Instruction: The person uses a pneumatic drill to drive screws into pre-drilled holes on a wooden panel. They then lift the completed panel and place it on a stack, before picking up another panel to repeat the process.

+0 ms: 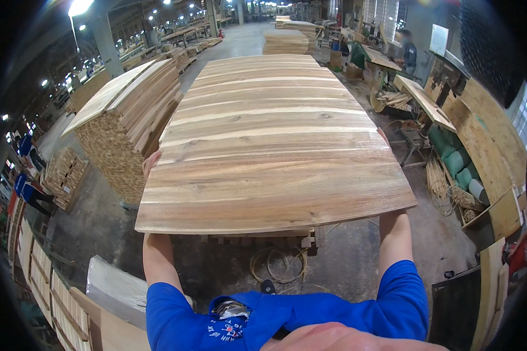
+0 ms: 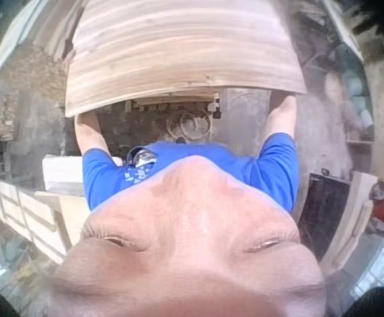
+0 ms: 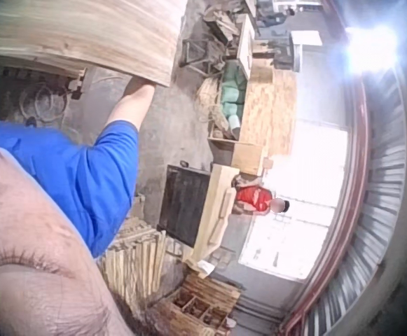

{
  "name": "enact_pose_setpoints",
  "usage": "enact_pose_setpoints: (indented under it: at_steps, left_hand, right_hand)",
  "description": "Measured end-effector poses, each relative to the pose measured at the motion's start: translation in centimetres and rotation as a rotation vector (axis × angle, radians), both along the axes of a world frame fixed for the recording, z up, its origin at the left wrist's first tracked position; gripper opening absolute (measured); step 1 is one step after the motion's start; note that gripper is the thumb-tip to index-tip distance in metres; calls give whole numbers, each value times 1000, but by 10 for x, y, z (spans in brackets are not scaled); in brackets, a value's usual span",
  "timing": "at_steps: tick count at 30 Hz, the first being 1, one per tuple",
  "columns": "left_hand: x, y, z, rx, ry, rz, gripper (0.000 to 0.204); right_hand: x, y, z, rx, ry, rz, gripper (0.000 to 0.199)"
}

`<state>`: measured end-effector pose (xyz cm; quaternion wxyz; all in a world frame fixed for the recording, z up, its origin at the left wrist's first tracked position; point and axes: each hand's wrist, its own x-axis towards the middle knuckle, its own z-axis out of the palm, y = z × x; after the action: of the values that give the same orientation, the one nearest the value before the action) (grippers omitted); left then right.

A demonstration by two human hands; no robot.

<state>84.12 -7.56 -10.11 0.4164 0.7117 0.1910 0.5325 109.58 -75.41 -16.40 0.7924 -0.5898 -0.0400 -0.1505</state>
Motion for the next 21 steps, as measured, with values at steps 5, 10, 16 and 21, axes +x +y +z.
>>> enact_pose_setpoints:
  at_steps: [5,10,16,21]
  left_hand:
    - [-27,-11,-2,43,-39,-39,43]
    - [-74,-42,4,132,-126,-204,45]
    - [-183,-71,66,-264,7,-871,48]
    - [-150,-131,143,-337,-336,-1144,43]
  right_hand:
    - [-37,-17,-5,-19,17,0,34]
    - [-80,-40,-13,-58,-4,16,33]
    - [-112,-43,0,-39,-278,115,32]
    - [-52,-40,135,-114,-1153,86,32]
